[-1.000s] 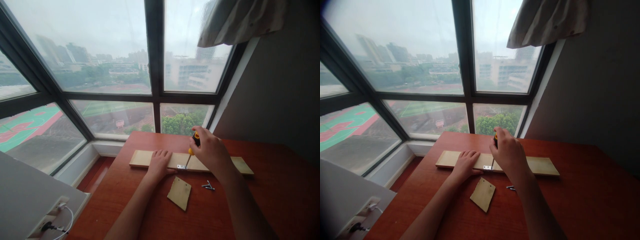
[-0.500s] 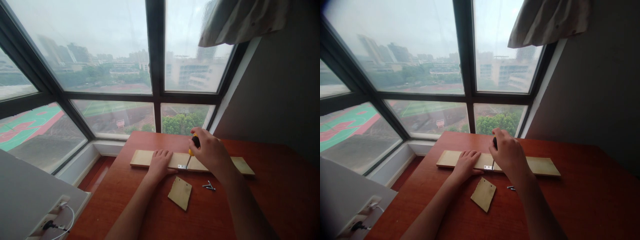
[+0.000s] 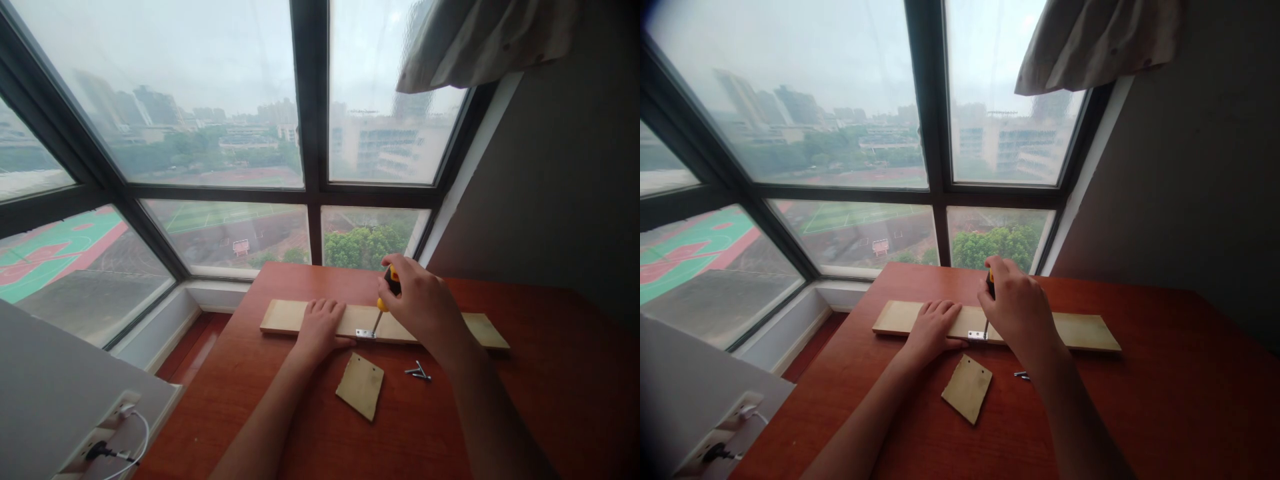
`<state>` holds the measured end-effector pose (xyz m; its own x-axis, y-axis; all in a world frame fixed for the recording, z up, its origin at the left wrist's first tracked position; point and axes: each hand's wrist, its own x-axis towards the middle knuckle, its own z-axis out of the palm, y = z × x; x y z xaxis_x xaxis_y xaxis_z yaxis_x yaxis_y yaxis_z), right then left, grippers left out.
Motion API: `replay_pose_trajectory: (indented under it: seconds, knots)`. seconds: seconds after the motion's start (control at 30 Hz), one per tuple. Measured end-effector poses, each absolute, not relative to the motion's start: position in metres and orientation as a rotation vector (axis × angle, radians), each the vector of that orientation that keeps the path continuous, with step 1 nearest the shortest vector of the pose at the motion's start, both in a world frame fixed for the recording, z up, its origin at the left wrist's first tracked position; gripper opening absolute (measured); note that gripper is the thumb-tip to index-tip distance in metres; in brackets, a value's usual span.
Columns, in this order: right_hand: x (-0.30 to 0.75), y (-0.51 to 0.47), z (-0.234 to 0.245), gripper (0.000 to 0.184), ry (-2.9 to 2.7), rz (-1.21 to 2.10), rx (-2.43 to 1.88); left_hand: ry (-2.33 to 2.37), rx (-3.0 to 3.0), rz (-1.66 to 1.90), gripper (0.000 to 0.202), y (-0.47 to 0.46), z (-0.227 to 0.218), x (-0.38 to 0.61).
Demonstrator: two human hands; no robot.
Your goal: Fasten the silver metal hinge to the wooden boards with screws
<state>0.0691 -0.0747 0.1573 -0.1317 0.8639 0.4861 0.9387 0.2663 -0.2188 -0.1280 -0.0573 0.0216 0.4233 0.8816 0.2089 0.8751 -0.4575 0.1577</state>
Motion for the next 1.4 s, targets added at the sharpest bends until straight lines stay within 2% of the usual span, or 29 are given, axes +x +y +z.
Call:
replay_pose_trajectory:
  seconds: [0.13,0.27,0.43,0.67,0.8,1.0,1.27,1.4]
  knots:
    - [0.0683,-0.0768,0.1572,0.035,-2.021,-0.184,-1.61,1.621,2.626,0.404,0.081,-0.0574,0.0216,-0.1282]
    - [0.0682,-0.0796,0.1608,0.024,-2.007,-0.212,-1.691,1.63,2.626,0.401,0.081,-0.0572,0.0211,-0.1281]
    - [0.0688,-0.0741,0.1569,0.02,-2.011,-0.204,-1.647,1.627,2.635,0.405,0.082,-0.0571,0.0209,-0.1277]
    - [0.0693,-0.075,0.156,0.033,-2.051,-0.154,-1.535,1.632,2.621,0.377,0.082,-0.0579,0.0228,-0.1274]
    - [0.07,-0.0784,0.1614,0.024,-2.031,-0.197,-1.642,1.621,2.619,0.364,0.084,-0.0576,0.0234,-0.1271]
    - [0.0695,-0.0762,0.1604,0.021,-2.026,-0.185,-1.657,1.629,2.623,0.373,0.085,-0.0576,0.0218,-0.1273]
    - [0.069,-0.0764,0.1561,0.034,-2.045,-0.106,-1.519,1.626,2.624,0.398,0.084,-0.0588,0.0222,-0.1274]
    - [0.067,-0.0798,0.1599,0.029,-2.057,-0.147,-1.563,1.632,2.598,0.384,0.083,-0.0591,0.0233,-0.1274]
